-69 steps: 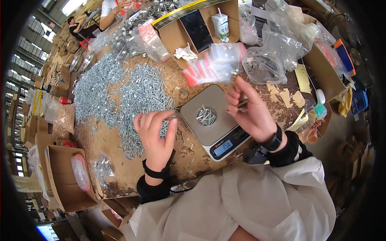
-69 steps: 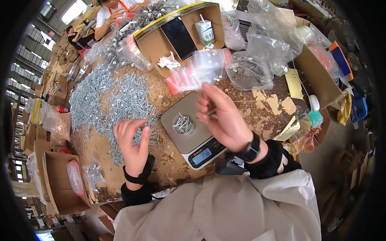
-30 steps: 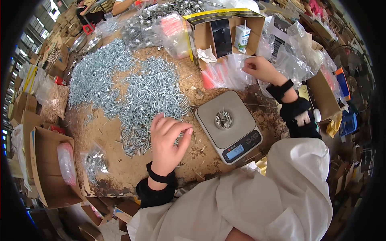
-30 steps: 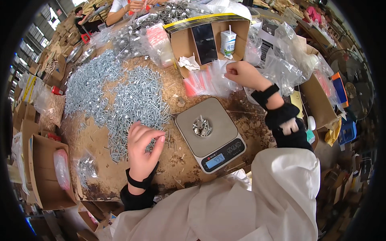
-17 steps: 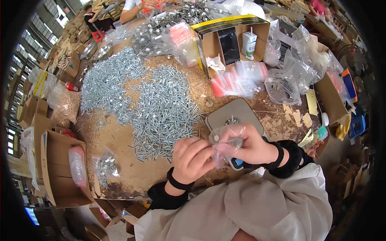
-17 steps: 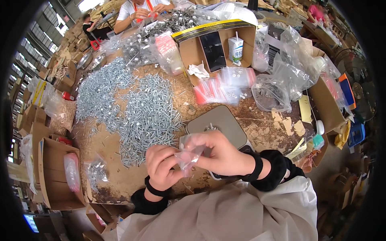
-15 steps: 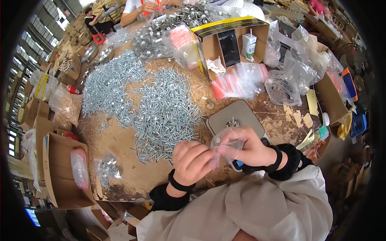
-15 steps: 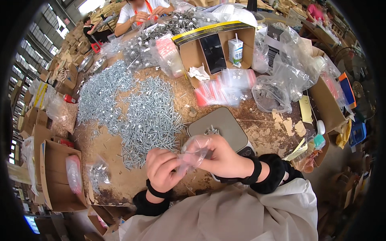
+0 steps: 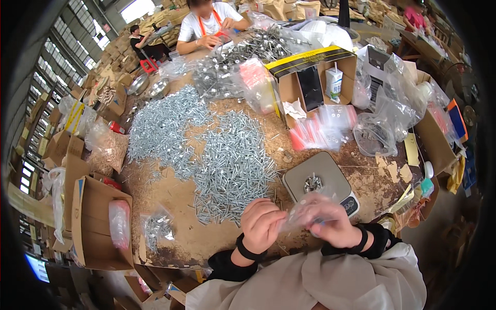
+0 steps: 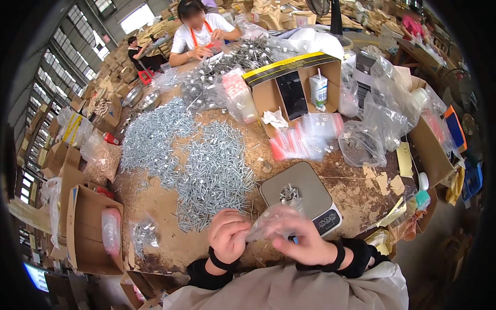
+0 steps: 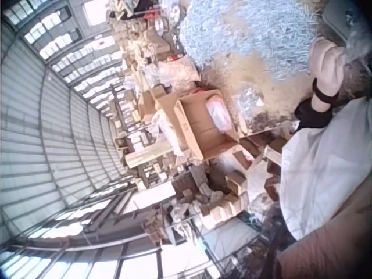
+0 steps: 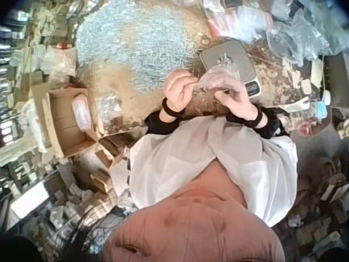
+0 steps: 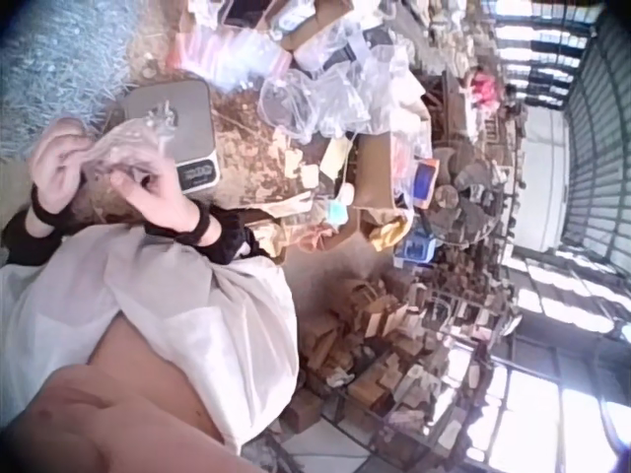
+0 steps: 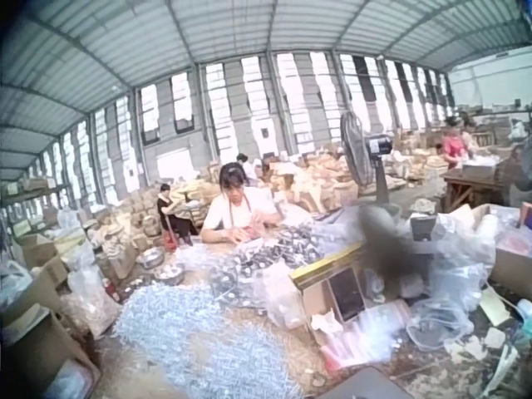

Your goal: The person repeatedly scoops metal screws from a large pile on a table, places them on a digital scale, and then transfers the weighed screws into small plastic bags. The person continues this cycle of weighing and bagging throughout the clip.

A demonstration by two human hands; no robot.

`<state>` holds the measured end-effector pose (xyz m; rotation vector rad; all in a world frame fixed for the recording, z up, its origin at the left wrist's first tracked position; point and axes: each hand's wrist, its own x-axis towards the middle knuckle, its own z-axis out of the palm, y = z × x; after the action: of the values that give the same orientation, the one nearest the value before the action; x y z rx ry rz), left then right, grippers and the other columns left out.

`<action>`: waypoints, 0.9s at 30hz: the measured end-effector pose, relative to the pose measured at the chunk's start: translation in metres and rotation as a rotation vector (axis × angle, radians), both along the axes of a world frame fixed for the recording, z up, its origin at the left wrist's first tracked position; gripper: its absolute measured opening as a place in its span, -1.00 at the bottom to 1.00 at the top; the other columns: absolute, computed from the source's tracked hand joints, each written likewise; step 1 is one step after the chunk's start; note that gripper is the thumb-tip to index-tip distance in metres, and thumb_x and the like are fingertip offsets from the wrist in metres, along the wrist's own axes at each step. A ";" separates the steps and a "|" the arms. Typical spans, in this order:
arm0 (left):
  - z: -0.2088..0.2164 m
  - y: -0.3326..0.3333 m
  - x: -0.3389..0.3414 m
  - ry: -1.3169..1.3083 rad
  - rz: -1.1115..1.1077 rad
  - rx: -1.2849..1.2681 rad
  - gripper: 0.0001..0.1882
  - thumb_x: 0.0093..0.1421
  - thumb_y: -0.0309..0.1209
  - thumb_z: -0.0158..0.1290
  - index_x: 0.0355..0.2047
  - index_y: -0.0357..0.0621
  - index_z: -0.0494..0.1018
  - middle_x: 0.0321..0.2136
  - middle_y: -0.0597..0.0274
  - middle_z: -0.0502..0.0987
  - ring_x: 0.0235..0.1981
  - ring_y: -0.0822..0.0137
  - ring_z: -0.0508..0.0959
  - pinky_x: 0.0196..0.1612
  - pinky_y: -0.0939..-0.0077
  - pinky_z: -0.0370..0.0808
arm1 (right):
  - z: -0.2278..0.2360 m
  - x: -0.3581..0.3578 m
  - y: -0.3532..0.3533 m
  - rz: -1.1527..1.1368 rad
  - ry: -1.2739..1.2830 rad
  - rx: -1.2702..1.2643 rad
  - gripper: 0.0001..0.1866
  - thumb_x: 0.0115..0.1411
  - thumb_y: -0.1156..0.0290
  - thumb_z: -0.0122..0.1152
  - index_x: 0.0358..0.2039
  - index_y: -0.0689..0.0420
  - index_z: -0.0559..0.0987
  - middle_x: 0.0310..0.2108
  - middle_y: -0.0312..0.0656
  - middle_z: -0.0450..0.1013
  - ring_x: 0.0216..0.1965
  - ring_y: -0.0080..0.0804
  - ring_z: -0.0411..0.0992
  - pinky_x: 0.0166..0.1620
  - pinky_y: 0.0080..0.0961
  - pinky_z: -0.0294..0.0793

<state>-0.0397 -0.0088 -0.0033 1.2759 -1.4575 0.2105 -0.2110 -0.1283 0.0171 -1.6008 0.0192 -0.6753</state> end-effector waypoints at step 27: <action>-0.009 0.002 0.005 0.989 -0.843 0.553 -0.46 0.11 -0.44 0.24 0.08 -0.26 0.34 0.00 0.16 0.46 0.03 0.33 0.46 0.16 0.36 0.36 | 0.024 -0.014 0.002 0.028 0.055 -0.867 -0.90 0.13 0.46 0.28 -0.30 0.09 0.59 -0.13 -0.30 0.53 0.19 -0.21 0.36 0.39 0.09 0.14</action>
<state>-0.0349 -0.0064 -0.0124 0.8228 -1.0362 -1.2787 -0.2251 -0.1265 0.0411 -2.4419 -0.2906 -0.6529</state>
